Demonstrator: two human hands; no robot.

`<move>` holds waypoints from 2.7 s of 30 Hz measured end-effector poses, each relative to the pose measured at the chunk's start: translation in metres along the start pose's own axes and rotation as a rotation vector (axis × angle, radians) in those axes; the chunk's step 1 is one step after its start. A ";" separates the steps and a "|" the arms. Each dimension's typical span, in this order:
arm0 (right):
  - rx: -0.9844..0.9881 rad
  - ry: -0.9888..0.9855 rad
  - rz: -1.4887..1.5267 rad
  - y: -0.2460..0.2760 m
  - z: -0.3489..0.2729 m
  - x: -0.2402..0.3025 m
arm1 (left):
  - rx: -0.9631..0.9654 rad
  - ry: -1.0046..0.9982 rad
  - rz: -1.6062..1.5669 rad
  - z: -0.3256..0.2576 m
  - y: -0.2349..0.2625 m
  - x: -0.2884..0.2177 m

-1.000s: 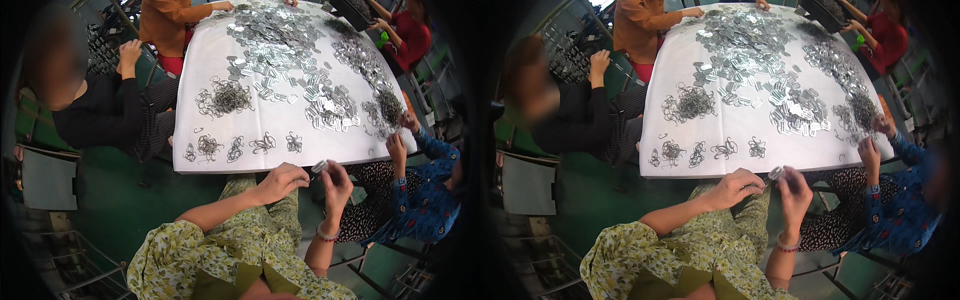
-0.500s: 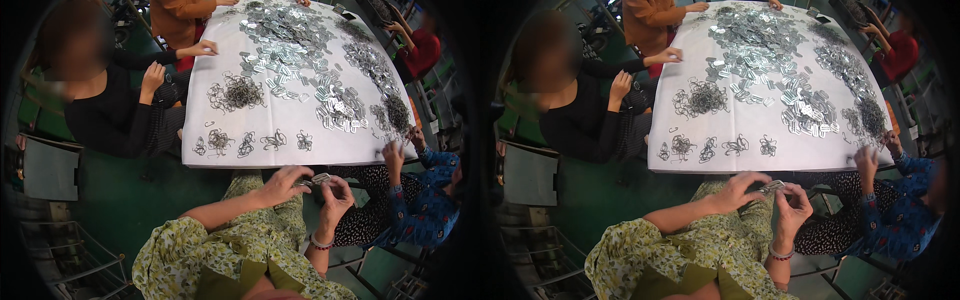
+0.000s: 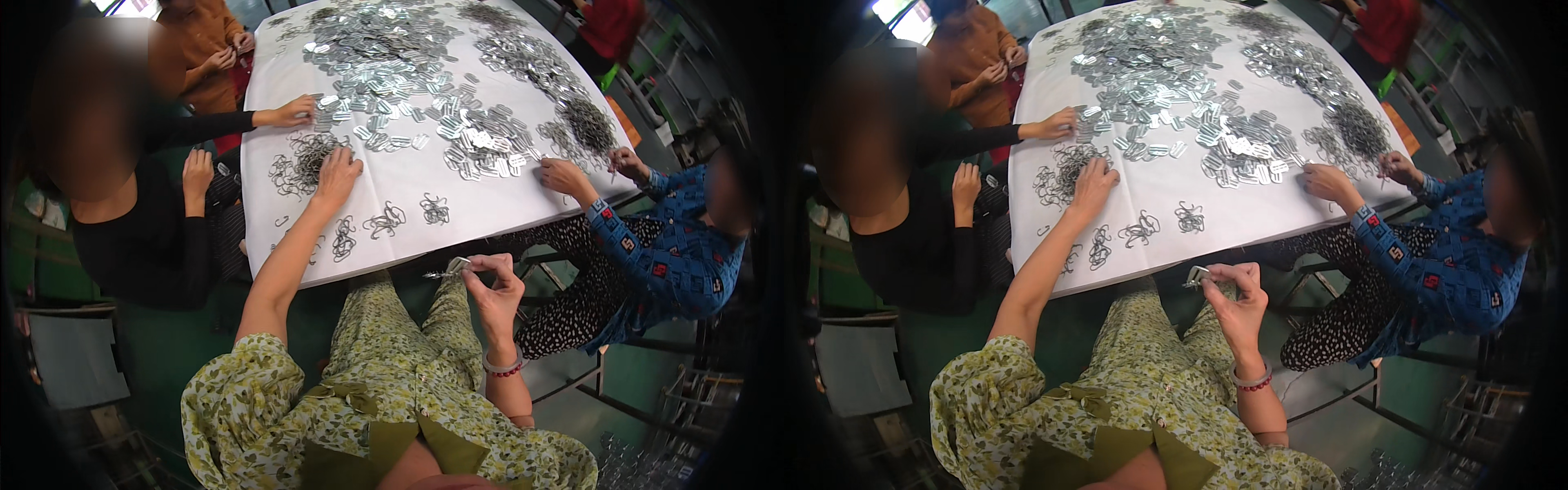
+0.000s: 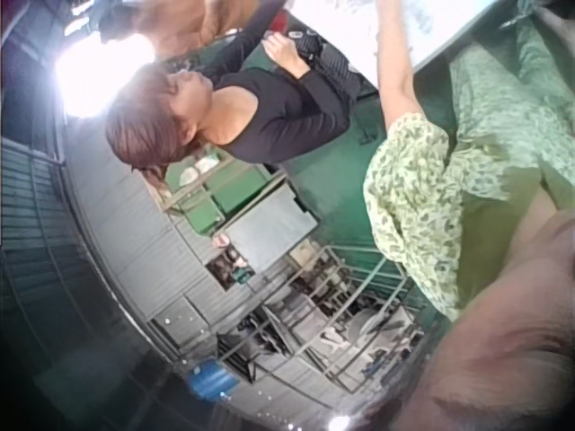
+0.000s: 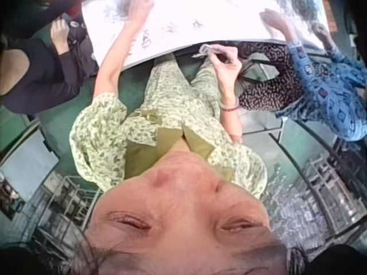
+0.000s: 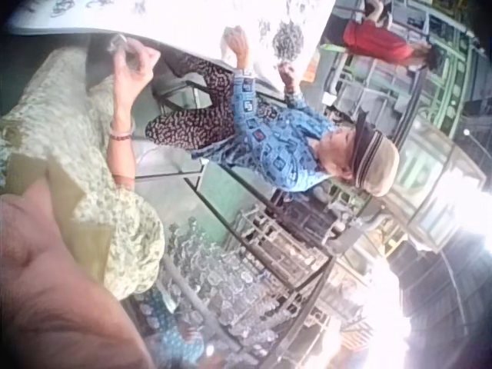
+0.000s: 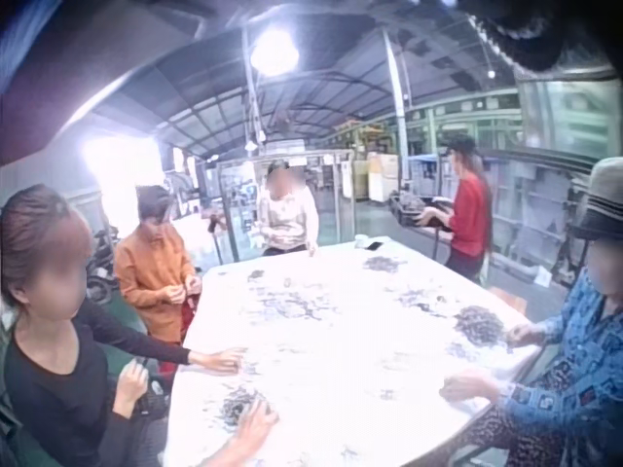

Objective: The person repeatedly picks up small metal keychain components and wire loops from a table, connects them by hand, and places the assembled units onto a hanging rack. Other workers are also assembling similar items at the same table.

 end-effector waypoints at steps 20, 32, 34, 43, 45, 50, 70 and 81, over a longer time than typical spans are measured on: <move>-0.089 -0.008 -0.001 0.013 -0.007 -0.022 | 0.135 0.521 -1.446 -0.035 0.136 -0.181; -0.056 0.134 -0.177 0.003 -0.005 -0.007 | -0.027 0.218 -1.120 -0.029 0.117 -0.209; -0.018 0.250 -0.301 0.002 -0.004 -0.007 | 0.080 0.356 -1.232 -0.035 0.110 -0.208; -0.110 0.042 -0.109 0.027 0.058 -0.020 | 0.233 0.319 -1.511 -0.040 0.116 -0.214; -0.065 0.225 -0.278 0.007 0.106 -0.030 | 0.225 0.277 -1.443 -0.037 0.121 -0.213; 0.186 0.403 -1.086 -0.070 0.186 -0.117 | 0.211 0.199 -1.214 -0.042 0.122 -0.206; 0.249 0.642 -0.912 -0.038 0.203 -0.143 | 0.122 0.140 -1.174 -0.056 0.125 -0.204; 0.146 0.010 0.004 0.010 0.032 -0.011 | 0.079 0.225 -1.236 -0.044 0.095 -0.209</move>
Point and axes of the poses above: each hand's wrist, its own z-axis towards the middle knuckle, its own y-axis out of the back of the hand, x = y × z, the point moved 3 cm from there along z, towards the middle knuckle, and after that the axes turned 4 degrees about -x, right-handed, at the moved point
